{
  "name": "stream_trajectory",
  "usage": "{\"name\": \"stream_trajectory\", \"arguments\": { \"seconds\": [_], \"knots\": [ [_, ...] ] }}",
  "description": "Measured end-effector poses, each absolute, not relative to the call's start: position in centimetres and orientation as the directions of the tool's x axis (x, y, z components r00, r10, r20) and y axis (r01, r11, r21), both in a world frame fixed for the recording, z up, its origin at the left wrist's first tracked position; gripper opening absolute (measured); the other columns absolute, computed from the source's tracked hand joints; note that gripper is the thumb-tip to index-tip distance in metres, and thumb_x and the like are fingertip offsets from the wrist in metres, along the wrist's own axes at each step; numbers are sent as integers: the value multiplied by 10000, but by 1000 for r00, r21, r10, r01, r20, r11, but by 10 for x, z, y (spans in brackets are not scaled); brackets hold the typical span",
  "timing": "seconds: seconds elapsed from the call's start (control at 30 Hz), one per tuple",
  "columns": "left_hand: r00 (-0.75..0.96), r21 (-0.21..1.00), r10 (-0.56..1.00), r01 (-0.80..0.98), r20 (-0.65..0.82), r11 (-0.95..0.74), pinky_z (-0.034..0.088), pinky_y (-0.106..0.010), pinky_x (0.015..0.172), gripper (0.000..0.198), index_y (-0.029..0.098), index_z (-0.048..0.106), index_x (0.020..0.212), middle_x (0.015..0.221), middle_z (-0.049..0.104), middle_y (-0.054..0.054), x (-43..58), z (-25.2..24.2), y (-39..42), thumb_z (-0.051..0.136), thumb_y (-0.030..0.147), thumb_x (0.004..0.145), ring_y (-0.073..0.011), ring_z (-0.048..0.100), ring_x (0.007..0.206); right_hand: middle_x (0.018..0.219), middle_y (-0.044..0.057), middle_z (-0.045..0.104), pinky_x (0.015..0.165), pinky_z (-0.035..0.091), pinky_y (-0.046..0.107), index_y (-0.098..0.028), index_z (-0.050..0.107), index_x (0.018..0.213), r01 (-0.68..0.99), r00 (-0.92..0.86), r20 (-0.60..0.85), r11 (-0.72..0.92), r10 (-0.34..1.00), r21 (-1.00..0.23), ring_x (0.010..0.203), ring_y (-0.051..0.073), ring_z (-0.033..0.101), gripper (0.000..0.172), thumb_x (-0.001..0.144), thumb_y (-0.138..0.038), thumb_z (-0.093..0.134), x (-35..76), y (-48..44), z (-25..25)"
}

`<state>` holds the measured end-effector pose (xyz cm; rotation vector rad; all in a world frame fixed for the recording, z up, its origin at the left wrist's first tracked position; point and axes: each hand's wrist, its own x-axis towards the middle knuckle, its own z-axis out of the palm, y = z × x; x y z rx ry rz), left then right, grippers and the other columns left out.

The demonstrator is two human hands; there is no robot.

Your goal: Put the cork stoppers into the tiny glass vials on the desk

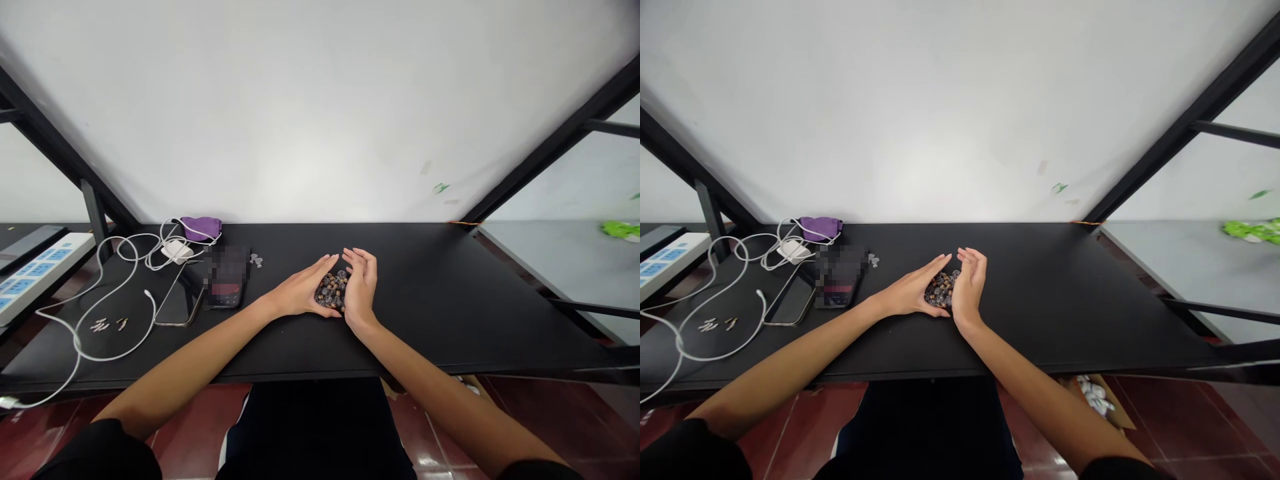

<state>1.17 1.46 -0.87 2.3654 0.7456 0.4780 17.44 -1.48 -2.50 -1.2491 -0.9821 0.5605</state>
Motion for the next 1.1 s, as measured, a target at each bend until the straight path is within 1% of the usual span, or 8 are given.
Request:
{"name": "stream_trajectory", "arguments": {
  "seconds": [0.2, 0.4, 0.63, 0.73, 0.83, 0.9, 1.0, 1.1],
  "knots": [
    [780, 642, 610, 400, 135, -654, 238, -460, 1306, 1284, 286, 1, 1674, 1744, 73, -68, 11, -8, 15, 786, 697, 744, -301, 75, 1614, 1334, 118, 622, 989, 534, 480, -276, 470, 1225, 144, 469, 259, 217, 844, -966, 1184, 266, 674, 301, 1009, -451, 356, 174, -16, -20],
    [779, 650, 605, 376, 163, -660, 247, -465, 1304, 1278, 300, 14, 1673, 1742, 105, -70, 12, -7, 15, 805, 674, 741, -311, 97, 1611, 1228, 94, 653, 971, 528, 442, -257, 517, 1147, 99, 500, 274, 260, 822, -961, 1077, 239, 705, 216, 989, -369, 421, 172, -14, -19],
    [750, 721, 625, 309, 216, -620, 257, -458, 1299, 1285, 317, 98, 1669, 1740, 130, -79, 10, -12, 16, 872, 619, 688, -328, 122, 1607, 1096, 61, 707, 859, 509, 376, -230, 556, 1098, 45, 590, 253, 282, 767, -958, 990, 227, 715, 206, 965, -338, 441, 171, -12, -16],
    [685, 751, 676, 288, 272, -595, 264, -442, 1298, 1061, 310, 257, 1633, 1723, 216, -75, 10, -10, 17, 838, 549, 777, -301, 184, 1602, 1053, 54, 734, 780, 494, 330, -223, 588, 1046, -16, 656, 171, 240, 735, -971, 962, 221, 709, 201, 912, -324, 477, 186, 5, -12],
    [552, 762, 745, 274, 375, -587, 282, -438, 1291, 534, 269, 525, 1469, 1626, 435, -75, 12, -5, 18, 639, 450, 980, -253, 324, 1561, 951, 56, 735, 670, 461, 289, -206, 626, 897, -16, 673, 151, 219, 724, -976, 856, 203, 691, 200, 874, -309, 456, 205, 35, -8],
    [438, 775, 789, 266, 432, -572, 316, -428, 1274, 329, 246, 659, 1309, 1536, 550, -72, 13, -1, 18, 505, 387, 1055, -228, 425, 1507, 848, 43, 705, 639, 447, 282, -202, 636, 808, 44, 583, 228, 249, 780, -967, 769, 183, 656, 210, 872, -314, 470, 215, 56, -7],
    [322, 810, 842, 271, 433, -520, 353, -430, 1254, 330, 239, 751, 1176, 1507, 585, -60, 14, 4, 19, 462, 363, 1075, -227, 493, 1458, 692, 5, 631, 639, 443, 283, -205, 633, 782, 110, 364, 354, 337, 861, -935, 661, 158, 592, 206, 900, -306, 499, 223, 75, -9],
    [304, 841, 867, 261, 395, -475, 358, -441, 1252, 350, 242, 793, 1099, 1523, 571, -41, 14, 5, 18, 471, 375, 1072, -240, 488, 1463, 628, -20, 580, 583, 409, 283, -211, 627, 819, 74, 255, 337, 330, 906, -941, 567, 142, 518, 219, 951, -335, 505, 227, 76, -12]
  ]
}}
